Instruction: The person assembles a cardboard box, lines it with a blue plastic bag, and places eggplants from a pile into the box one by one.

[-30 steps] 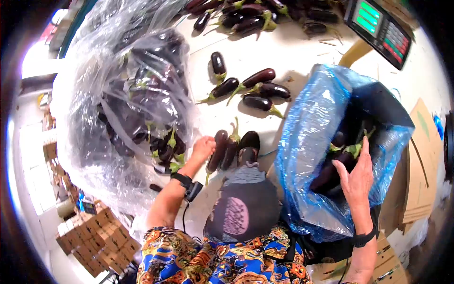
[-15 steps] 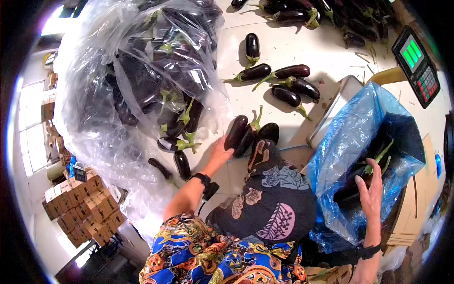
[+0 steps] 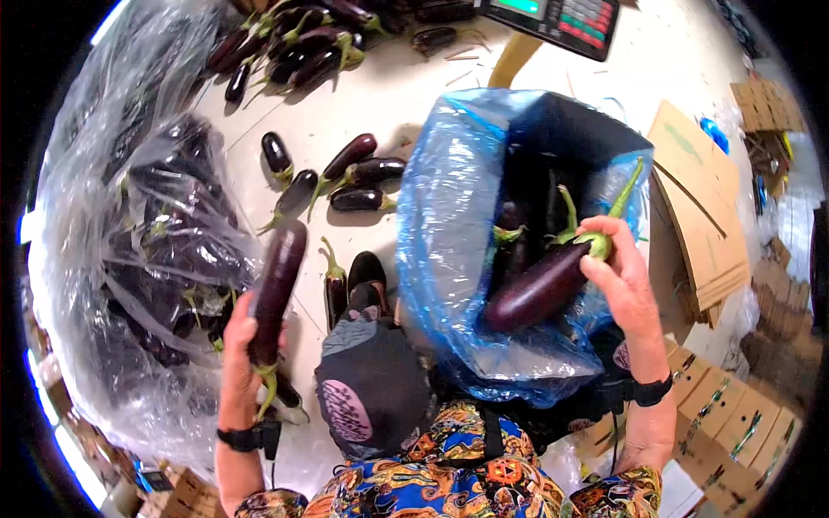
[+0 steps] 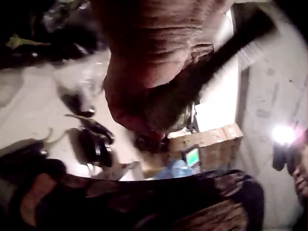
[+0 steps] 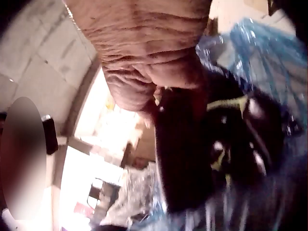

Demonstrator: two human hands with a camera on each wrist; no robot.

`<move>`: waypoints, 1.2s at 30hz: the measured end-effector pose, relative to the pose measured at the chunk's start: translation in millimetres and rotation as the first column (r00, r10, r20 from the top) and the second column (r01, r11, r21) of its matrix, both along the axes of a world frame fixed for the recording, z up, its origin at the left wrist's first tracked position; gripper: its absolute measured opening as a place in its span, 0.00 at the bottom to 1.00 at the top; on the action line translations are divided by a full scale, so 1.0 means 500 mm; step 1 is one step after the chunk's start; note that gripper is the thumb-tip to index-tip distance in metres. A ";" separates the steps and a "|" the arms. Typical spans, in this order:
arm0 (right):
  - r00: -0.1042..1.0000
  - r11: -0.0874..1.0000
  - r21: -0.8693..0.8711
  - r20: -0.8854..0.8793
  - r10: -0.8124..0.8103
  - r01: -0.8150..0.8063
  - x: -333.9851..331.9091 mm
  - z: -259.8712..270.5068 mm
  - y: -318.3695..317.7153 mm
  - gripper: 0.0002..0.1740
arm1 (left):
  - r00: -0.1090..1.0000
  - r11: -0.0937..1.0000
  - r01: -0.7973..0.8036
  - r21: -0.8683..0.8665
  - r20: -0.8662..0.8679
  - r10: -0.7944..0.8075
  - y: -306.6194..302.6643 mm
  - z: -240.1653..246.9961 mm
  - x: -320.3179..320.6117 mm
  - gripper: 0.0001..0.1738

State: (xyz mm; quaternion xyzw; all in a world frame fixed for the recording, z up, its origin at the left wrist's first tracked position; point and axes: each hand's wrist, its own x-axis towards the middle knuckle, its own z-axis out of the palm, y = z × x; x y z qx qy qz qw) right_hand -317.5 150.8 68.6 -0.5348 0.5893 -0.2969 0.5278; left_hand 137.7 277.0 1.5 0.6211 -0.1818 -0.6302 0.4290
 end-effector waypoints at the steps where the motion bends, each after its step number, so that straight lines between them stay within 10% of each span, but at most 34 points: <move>1: 1.000 1.000 0.023 0.012 0.019 -0.019 -0.024 0.014 -0.003 0.20 | 0.999 0.999 -0.007 -0.049 0.044 0.009 -0.039 0.051 -0.029 0.50; 11: 0.997 0.996 0.090 0.081 -0.001 -0.006 -0.126 -0.012 0.020 0.22 | 0.713 0.698 0.701 -0.144 0.148 -0.685 -0.345 0.220 -0.337 0.36; 18: 0.989 0.996 0.030 0.129 0.075 -0.079 -0.145 0.001 0.018 0.22 | 0.361 0.476 0.878 -0.046 0.718 -0.595 -0.369 0.038 -0.555 0.44; 28: 0.983 0.998 0.007 0.175 0.060 -0.062 -0.153 0.015 0.026 0.22 | -0.109 0.096 0.978 0.184 0.848 -0.519 -0.343 -0.050 -0.611 0.48; 33: 0.990 0.992 -0.027 0.068 0.125 -0.123 -0.143 -0.008 0.007 0.22 | 0.060 0.041 0.998 -0.047 0.898 -0.436 -0.415 -0.105 -0.591 0.30; 34: 0.989 0.989 -0.036 0.029 0.147 -0.145 -0.132 -0.009 0.000 0.22 | 0.063 0.141 0.986 0.090 0.581 -0.811 -0.448 -0.007 -0.589 0.30; 36: 0.982 0.981 -0.052 -0.051 0.183 -0.185 -0.109 -0.011 -0.018 0.23 | 0.375 0.373 0.924 -0.088 0.411 -0.831 -0.458 0.050 -0.548 0.30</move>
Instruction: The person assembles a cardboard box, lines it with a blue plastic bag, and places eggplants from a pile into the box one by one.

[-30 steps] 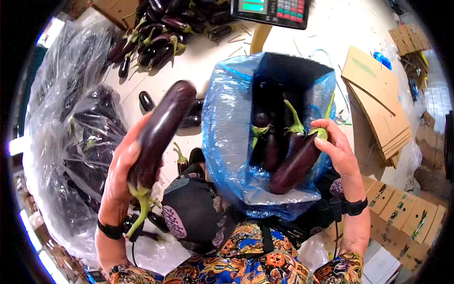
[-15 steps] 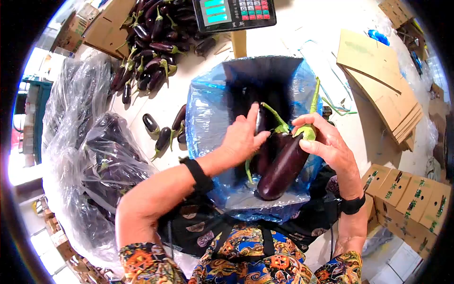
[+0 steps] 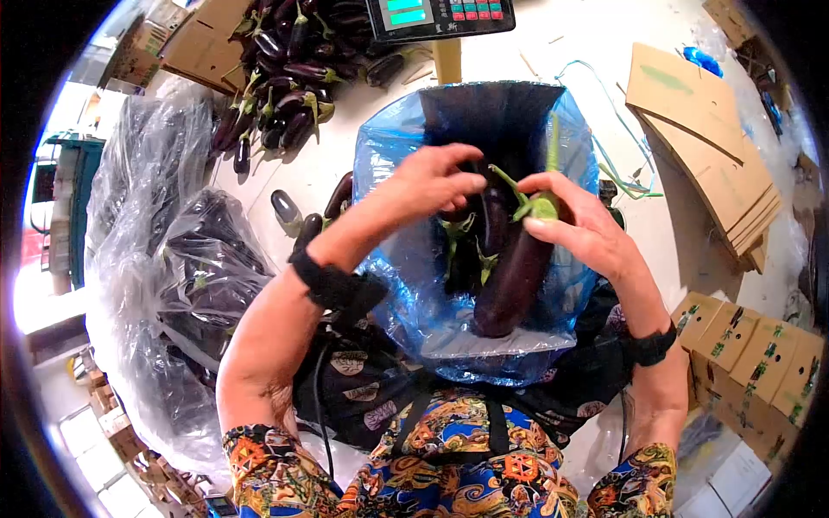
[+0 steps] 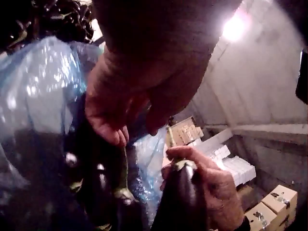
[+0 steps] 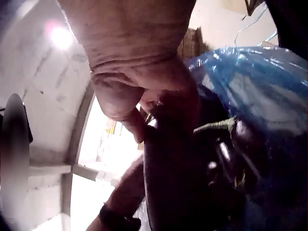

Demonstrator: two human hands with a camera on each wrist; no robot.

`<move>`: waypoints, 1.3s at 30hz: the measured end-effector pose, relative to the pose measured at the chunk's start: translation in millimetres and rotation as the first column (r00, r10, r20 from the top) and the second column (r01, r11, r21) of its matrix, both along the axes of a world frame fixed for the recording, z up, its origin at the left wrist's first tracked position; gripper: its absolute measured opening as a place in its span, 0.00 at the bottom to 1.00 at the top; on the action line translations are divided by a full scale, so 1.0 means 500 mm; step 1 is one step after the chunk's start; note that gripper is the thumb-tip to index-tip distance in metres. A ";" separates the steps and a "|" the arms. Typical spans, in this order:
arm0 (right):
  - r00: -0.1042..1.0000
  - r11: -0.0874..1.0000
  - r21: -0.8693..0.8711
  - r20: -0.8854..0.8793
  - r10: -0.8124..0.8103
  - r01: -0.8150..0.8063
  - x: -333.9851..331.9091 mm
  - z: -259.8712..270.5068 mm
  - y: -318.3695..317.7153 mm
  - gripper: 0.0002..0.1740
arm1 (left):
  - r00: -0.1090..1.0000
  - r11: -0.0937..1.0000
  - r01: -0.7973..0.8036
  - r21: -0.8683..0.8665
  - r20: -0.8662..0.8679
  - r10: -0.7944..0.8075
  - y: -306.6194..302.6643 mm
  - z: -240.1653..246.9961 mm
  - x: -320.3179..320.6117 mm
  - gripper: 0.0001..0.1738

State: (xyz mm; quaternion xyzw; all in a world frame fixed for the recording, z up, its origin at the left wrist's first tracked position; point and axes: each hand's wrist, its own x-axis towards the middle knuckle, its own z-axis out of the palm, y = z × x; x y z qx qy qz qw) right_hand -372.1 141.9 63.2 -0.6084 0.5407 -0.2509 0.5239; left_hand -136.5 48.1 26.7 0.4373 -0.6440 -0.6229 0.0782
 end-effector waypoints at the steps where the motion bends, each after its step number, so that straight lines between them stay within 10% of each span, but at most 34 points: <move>1: 0.998 0.999 -0.010 -0.057 0.041 -0.041 0.014 -0.001 -0.014 0.23 | 0.997 0.998 -0.061 0.021 -0.036 0.062 0.000 0.019 0.019 0.30; 6: 0.927 0.973 -0.149 -0.358 0.111 -0.174 0.122 -0.097 -0.060 0.22 | 0.992 0.995 -0.102 0.010 -0.077 0.102 0.001 0.022 0.082 0.28; 8: 0.739 0.934 -0.102 -0.643 0.200 -0.342 0.155 -0.132 -0.048 0.28 | 0.998 0.998 -0.049 -0.041 0.048 0.051 0.004 0.009 0.090 0.28; 14: 0.710 0.906 -0.093 -0.656 0.257 -0.414 0.148 -0.137 -0.029 0.38 | 0.977 0.907 0.163 -0.389 0.191 -0.094 0.018 -0.028 0.108 0.27; 24: 0.710 0.902 -0.143 -0.672 0.213 -0.407 0.138 -0.061 -0.025 0.35 | 0.997 0.906 0.077 -0.416 0.059 -0.058 0.025 -0.014 0.099 0.25; 30: 0.923 0.935 -0.355 -0.365 -0.119 -0.020 0.055 -0.004 -0.017 0.26 | 0.997 0.953 0.009 -0.304 -0.069 -0.032 0.014 0.034 0.100 0.23; 36: 0.784 0.784 -0.296 -0.149 -0.602 0.546 -0.044 -0.055 -0.025 0.14 | 0.994 0.961 0.009 -0.278 -0.104 -0.039 0.003 0.034 0.102 0.21; 39: 0.777 0.777 -0.327 -0.166 -0.608 0.538 -0.059 -0.051 -0.035 0.14 | 0.994 0.966 -0.006 -0.258 -0.104 -0.022 -0.007 0.035 0.095 0.21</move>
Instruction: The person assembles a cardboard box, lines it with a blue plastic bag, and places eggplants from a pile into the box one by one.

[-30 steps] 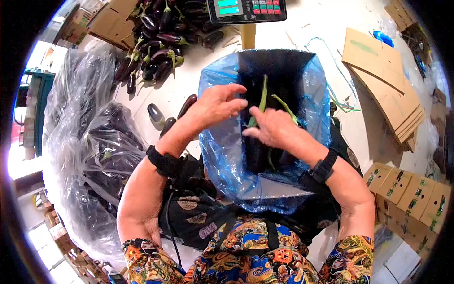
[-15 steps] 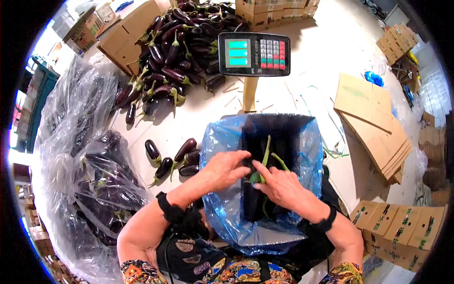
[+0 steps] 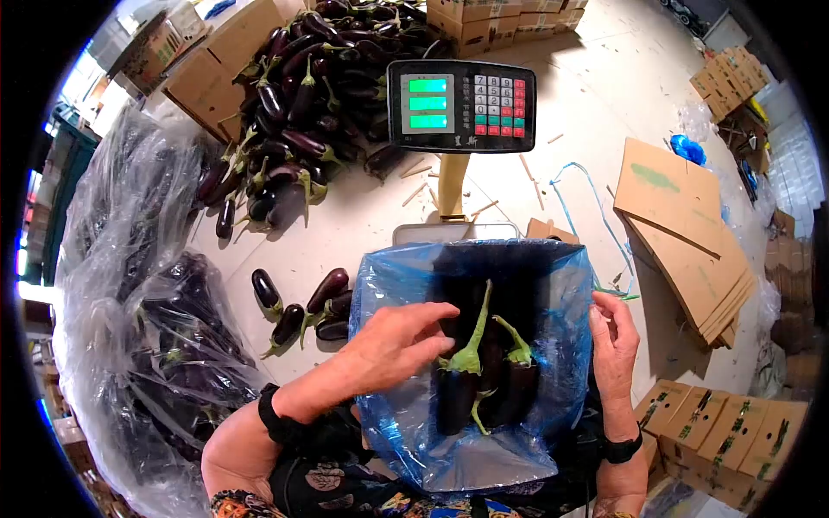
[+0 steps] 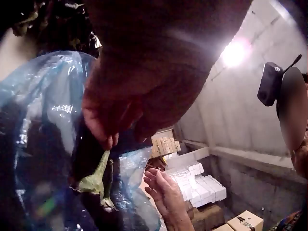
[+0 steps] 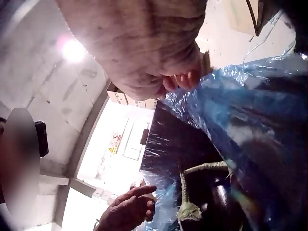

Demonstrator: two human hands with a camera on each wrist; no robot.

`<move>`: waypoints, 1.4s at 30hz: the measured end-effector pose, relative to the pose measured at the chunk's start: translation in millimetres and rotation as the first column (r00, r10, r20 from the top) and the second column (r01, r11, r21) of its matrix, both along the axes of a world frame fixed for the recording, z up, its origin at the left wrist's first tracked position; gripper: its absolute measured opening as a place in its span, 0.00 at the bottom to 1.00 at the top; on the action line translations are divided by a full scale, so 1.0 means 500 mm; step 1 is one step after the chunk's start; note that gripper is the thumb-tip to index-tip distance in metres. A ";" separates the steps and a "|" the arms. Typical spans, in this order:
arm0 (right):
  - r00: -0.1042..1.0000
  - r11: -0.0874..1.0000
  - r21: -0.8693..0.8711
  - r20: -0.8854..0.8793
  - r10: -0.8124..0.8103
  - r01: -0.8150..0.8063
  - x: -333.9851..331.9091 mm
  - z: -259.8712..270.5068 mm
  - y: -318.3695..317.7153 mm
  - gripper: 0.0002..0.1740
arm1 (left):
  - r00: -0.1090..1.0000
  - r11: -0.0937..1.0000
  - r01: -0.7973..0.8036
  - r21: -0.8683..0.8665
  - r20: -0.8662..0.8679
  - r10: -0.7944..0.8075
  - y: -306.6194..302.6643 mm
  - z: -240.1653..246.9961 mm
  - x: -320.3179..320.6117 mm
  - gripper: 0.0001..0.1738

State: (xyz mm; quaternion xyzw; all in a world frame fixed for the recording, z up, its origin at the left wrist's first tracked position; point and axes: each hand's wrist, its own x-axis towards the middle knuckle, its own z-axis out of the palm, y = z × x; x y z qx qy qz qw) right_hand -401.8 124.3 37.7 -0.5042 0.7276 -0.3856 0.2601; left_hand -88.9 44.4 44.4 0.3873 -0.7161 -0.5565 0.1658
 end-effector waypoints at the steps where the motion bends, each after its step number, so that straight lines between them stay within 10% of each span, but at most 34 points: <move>1: 0.999 1.000 -0.027 -0.033 0.009 -0.010 -0.003 0.000 -0.003 0.15 | 1.000 1.000 -0.007 0.003 0.000 0.007 -0.004 -0.001 -0.002 0.21; 11: 0.999 0.998 0.058 -0.053 0.002 0.002 -0.035 -0.012 -0.008 0.19 | 0.992 0.988 -0.123 0.091 0.034 0.120 -0.025 0.009 0.001 0.20; 15: 0.998 0.998 0.058 -0.053 -0.031 0.034 -0.048 -0.041 -0.025 0.23 | 0.907 0.845 -0.406 -0.347 -0.043 0.418 -0.047 0.004 0.012 0.20; 21: 0.955 0.987 0.042 -0.250 0.161 -0.155 -0.086 -0.095 -0.085 0.28 | 0.918 0.715 -0.253 -0.652 0.073 0.391 -0.122 -0.094 0.052 0.27; 25: 0.866 0.917 0.167 -0.303 0.398 -0.363 -0.095 -0.085 -0.139 0.22 | 0.941 0.930 -0.218 -0.297 0.188 0.281 -0.144 -0.113 0.045 0.15; 32: 0.955 0.984 0.133 0.285 0.077 -0.119 -0.099 -0.027 -0.177 0.10 | 0.923 0.917 -0.381 -0.120 0.003 0.384 -0.177 -0.069 0.012 0.10; 39: 0.962 0.968 -0.175 -0.235 0.138 -0.182 -0.080 0.098 -0.172 0.13 | 0.947 0.865 -0.295 -0.406 -0.005 0.320 -0.175 -0.009 -0.027 0.09; 42: 0.659 0.834 -0.049 -0.639 0.397 -0.550 -0.007 0.159 -0.124 0.11 | 0.942 0.854 -0.323 -0.408 -0.056 0.330 -0.150 0.026 -0.030 0.09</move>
